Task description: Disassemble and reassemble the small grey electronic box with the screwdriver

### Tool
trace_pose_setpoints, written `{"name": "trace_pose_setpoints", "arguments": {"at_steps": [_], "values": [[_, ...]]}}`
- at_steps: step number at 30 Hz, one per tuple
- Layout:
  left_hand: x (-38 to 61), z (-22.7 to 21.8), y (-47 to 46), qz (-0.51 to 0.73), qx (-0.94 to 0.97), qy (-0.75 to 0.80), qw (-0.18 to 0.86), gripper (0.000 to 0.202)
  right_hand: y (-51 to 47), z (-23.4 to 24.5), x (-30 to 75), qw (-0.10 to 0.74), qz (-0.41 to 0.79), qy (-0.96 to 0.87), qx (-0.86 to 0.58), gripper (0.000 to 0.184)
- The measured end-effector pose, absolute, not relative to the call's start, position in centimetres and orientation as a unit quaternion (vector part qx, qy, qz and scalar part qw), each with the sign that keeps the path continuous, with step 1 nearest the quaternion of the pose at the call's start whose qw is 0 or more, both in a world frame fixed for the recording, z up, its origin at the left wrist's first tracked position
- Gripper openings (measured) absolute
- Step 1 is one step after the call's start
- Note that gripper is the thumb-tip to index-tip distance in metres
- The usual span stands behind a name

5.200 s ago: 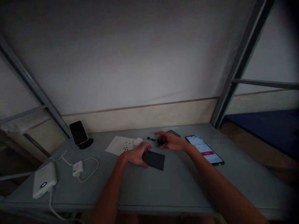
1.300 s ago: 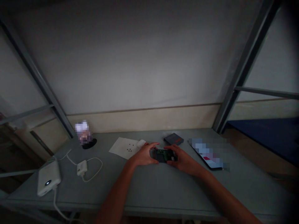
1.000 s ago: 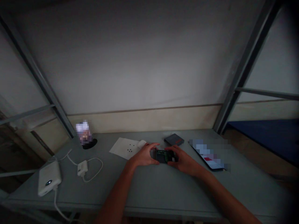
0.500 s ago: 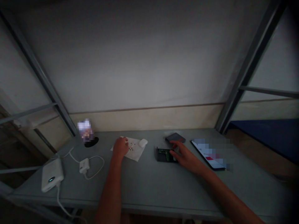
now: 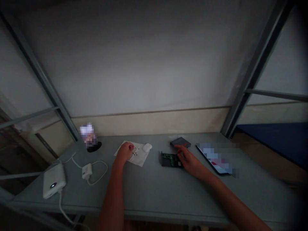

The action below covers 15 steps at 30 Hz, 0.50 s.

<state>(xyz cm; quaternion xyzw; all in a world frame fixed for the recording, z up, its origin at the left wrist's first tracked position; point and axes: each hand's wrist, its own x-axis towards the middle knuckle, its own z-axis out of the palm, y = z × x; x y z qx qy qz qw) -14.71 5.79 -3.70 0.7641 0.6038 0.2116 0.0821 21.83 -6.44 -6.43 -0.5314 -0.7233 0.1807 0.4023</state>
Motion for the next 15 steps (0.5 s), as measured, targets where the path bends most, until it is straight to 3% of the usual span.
{"name": "trace_pose_setpoints", "arguments": {"at_steps": [15], "values": [[-12.6,-3.2,4.3,0.207,0.769,0.604,0.028,0.013,-5.5,-6.4,23.0,0.439,0.190,-0.685,-0.549,0.051]]}}
